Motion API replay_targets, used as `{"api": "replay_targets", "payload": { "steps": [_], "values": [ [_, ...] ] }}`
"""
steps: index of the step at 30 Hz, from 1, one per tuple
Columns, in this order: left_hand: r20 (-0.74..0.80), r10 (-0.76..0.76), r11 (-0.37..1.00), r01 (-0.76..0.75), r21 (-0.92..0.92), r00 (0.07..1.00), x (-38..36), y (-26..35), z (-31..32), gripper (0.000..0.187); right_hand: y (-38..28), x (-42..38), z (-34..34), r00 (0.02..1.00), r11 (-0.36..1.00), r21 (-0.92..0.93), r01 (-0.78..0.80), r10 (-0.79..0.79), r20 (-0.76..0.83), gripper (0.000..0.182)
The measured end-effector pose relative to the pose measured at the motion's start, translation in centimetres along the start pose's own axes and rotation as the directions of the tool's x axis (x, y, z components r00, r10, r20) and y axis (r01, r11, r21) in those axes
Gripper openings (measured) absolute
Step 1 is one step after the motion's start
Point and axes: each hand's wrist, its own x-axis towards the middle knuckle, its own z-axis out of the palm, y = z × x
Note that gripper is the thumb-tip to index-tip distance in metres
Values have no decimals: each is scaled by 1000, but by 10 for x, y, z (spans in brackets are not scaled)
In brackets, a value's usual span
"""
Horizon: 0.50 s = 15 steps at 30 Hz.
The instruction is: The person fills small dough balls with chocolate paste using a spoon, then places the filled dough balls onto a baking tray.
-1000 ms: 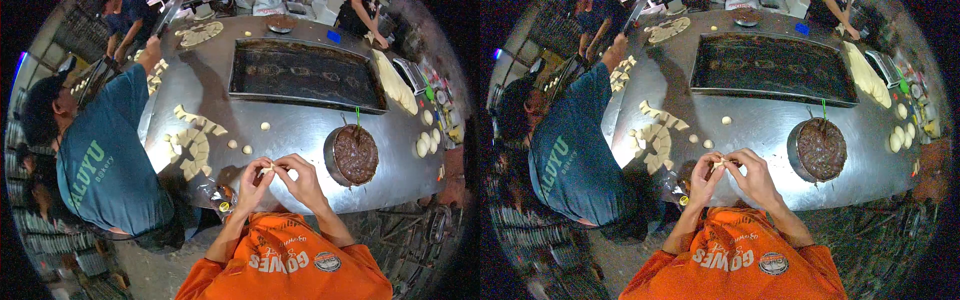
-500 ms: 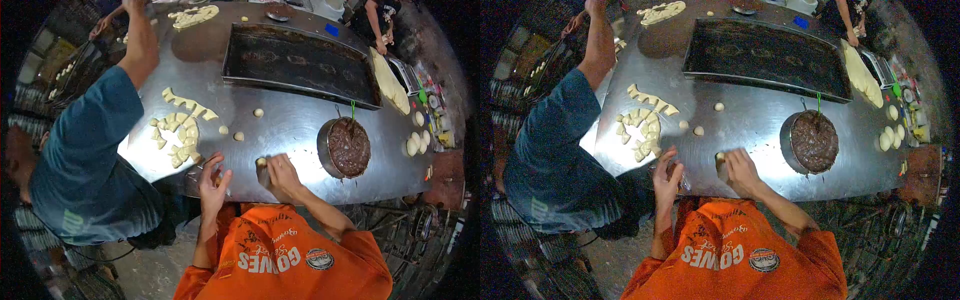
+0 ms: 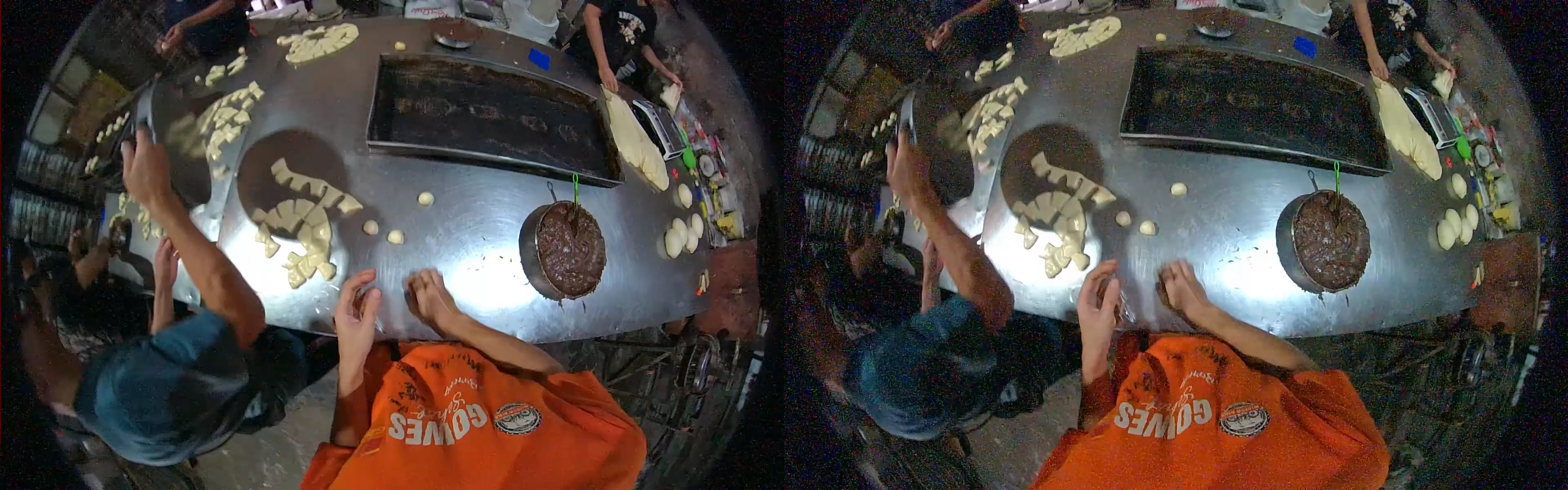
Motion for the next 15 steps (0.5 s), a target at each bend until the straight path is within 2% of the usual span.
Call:
{"api": "replay_targets", "payload": {
  "steps": [2, 4, 5, 6, 8, 9, 10, 12, 13, 14, 15],
  "values": [
    [16, -21, 999, 21, -30, 1000, 2, 4, -2, 26, 37, -22, 24, 990, 987, 113, 118, -108, -90, 28],
    [7, 5, 1000, -5, 9, 1000, 4, -1, -2, 22, 27, -3, -36, 949, 943, -184, 276, -298, -105, 33],
    [8, -9, 1000, 9, 4, 1000, 7, -7, -3, 22, 6, 11, -57, 961, 952, -222, 211, -243, -133, 30],
    [6, -6, 1000, 6, -4, 1000, 8, -8, 2, 22, 10, 14, -42, 960, 950, -229, 214, -247, -130, 30],
    [38, 33, 998, -35, 60, 999, 14, -2, 8, 23, 19, 14, -2, 995, 998, 13, -69, 70, -76, 30],
    [72, 86, 995, -88, 35, 994, 19, -12, 9, 25, 2, 9, -3, 965, 964, 53, -261, 258, 51, 27],
    [130, 82, 986, -100, 137, 988, 25, -7, 12, 26, 15, -10, 5, 986, 945, -288, 153, -165, -15, 28],
    [177, 102, 974, -134, 183, 979, 42, -14, 21, 23, 44, -18, 4, 998, 990, 139, -25, 16, 64, 32],
    [179, 106, 974, -139, 180, 978, 54, -14, 26, 23, 43, -9, -21, 984, 971, 167, -172, 161, 75, 33],
    [247, 125, 944, -193, 269, 961, 69, -14, 33, 24, 30, 9, -44, 957, 972, -148, 182, -209, -200, 17],
    [315, 133, 904, -246, 351, 940, 80, -15, 40, 26, 40, 20, -24, 957, 996, -59, 73, -86, -278, 18]
  ]
}}
